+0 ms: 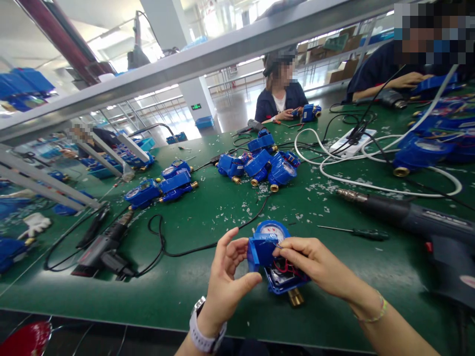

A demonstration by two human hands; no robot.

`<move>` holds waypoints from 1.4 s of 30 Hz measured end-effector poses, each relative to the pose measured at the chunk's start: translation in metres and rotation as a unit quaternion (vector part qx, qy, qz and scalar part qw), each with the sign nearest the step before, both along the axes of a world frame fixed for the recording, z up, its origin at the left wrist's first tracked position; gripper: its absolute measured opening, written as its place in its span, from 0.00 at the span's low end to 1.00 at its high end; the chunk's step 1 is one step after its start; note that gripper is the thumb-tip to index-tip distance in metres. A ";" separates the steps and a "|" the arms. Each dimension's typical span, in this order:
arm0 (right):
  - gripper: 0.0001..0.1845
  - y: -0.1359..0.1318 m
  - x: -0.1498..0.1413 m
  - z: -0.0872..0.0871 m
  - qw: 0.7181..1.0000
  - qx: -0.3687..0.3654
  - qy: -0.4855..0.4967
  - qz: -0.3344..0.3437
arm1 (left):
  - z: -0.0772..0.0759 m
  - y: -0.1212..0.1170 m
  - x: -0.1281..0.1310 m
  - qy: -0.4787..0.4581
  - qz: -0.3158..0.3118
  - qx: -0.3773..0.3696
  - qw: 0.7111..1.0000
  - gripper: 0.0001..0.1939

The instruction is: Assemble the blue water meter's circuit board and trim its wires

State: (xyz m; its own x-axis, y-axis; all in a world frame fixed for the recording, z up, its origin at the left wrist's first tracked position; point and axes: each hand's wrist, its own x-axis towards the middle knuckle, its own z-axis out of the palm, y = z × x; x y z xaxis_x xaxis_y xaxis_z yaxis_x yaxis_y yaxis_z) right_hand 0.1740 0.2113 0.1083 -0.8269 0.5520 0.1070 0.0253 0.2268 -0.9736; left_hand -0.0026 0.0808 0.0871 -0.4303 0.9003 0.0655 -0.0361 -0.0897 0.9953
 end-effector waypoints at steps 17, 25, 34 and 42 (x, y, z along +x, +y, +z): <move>0.19 -0.009 -0.010 0.008 0.987 0.074 -0.066 -0.129 | -0.003 -0.003 0.010 0.141 0.010 0.054 0.989 0.40; 0.23 -0.005 -0.007 0.002 0.993 0.083 -0.050 -0.062 | 0.005 0.000 -0.002 0.042 -0.001 0.012 0.999 0.44; 0.28 0.012 0.006 0.006 0.996 -0.035 -0.053 0.060 | 0.015 0.010 -0.011 -0.200 -0.095 -0.007 0.975 0.46; 0.15 -0.001 -0.002 0.012 0.996 0.015 -0.073 -0.049 | 0.009 0.006 -0.005 -0.179 -0.093 0.007 0.979 0.43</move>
